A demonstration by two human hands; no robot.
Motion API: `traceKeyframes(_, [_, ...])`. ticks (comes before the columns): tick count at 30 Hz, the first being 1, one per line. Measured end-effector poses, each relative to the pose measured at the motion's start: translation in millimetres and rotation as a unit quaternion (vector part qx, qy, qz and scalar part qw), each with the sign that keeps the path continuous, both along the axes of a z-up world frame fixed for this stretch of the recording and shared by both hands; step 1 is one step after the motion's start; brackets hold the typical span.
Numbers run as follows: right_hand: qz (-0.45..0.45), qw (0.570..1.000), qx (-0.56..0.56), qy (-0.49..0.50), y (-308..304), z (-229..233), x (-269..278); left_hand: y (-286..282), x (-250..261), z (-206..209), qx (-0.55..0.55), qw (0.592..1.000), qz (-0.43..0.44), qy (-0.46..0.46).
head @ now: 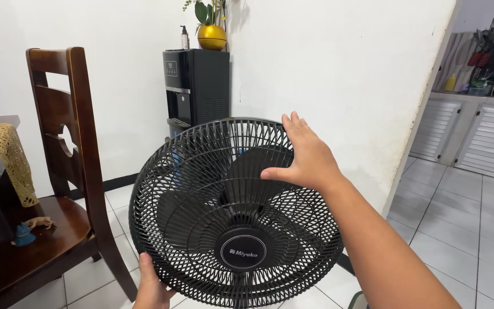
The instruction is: The person reassembles a standing electric fan by hand. They attach the fan blades to the motor hub, secure them with a central cap, and then fit the front protective grille, aligning and locking it into place.
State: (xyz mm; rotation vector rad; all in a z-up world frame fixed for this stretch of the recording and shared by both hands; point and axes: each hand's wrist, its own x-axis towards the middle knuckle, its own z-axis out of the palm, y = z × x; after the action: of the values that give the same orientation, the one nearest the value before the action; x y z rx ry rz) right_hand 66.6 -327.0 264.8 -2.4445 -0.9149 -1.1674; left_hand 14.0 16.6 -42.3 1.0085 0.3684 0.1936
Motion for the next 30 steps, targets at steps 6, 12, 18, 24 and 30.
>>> traceKeyframes(6, [-0.014, 1.000, 0.000, 0.010, 3.1, 4.2, 3.0, -0.6, -6.7, 17.7, -0.004, 0.999, 0.019, 0.034])
traceKeyframes(12, [-0.009, 0.999, 0.025, 0.040, -2.2, 2.6, 9.5, -12.8, -19.9, 41.7, 0.005, 0.998, 0.013, 0.057])
traceKeyframes(18, [-0.011, 0.999, 0.017, 0.038, -1.8, 5.6, 13.2, -15.6, -21.2, 50.2, 0.015, 0.997, 0.024, 0.072])
traceKeyframes(24, [-0.032, 0.999, 0.009, 0.018, 7.3, 9.3, 11.8, -16.5, -21.3, 52.2, 0.012, 0.997, 0.037, 0.069])
traceKeyframes(30, [-0.052, 0.999, -0.001, -0.004, 18.1, 11.5, 10.6, -16.8, -21.0, 54.8, 0.004, 0.997, 0.038, 0.071])
